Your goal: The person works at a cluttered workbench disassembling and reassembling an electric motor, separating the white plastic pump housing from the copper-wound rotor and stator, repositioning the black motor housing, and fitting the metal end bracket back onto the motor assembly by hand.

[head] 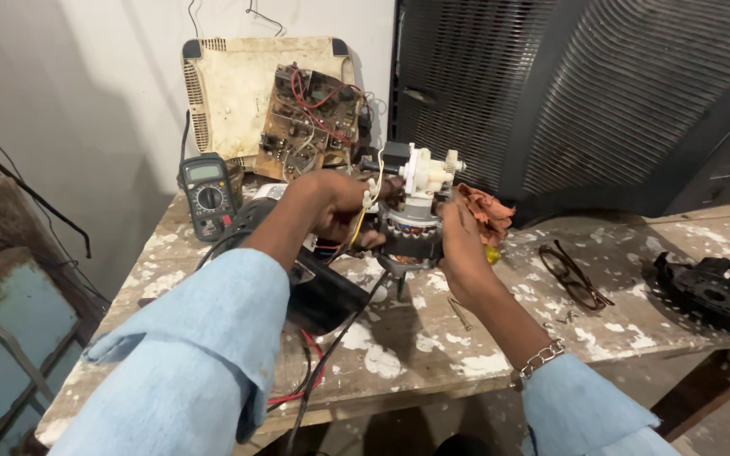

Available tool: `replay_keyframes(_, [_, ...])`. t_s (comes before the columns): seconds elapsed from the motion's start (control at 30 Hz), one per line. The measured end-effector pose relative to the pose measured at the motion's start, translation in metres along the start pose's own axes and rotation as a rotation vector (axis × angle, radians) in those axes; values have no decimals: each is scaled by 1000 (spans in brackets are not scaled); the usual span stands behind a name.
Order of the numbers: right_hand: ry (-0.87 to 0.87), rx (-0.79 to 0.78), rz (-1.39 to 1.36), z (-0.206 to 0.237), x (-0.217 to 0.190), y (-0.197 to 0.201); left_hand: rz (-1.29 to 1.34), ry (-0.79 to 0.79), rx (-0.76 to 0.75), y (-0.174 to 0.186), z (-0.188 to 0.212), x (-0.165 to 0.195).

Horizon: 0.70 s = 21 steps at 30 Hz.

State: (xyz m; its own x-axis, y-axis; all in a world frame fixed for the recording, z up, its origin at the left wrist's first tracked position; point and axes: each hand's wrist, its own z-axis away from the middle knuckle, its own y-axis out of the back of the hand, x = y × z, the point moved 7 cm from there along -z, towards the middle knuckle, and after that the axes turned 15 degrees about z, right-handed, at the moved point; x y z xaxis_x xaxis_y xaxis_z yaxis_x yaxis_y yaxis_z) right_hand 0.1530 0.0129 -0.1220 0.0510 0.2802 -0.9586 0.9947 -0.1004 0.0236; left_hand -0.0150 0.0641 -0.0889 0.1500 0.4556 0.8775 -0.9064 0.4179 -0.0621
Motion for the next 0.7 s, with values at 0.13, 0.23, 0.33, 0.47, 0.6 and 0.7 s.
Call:
replay_keyframes(0.13, [-43, -2, 92, -1, 3, 4, 2, 36, -28, -5, 1, 1])
replay_keyframes(0.23, [-74, -34, 164, -2, 7, 7, 12, 47, -40, -7, 0, 1])
replay_keyframes(0.33, [-22, -42, 200, -8, 11, 9, 23, 55, -58, -12, -4, 0])
replay_keyframes(0.47, [84, 17, 226, -13, 17, 14, 37, 47, -69, -19, -8, 3])
replay_keyframes(0.6, [-124, -38, 75, -11, 31, 19, 59, 57, -116, -30, -12, 3])
replay_keyframes(0.7, [24, -210, 41, -4, 10, 18, 55, 78, -156, -37, -18, 2])
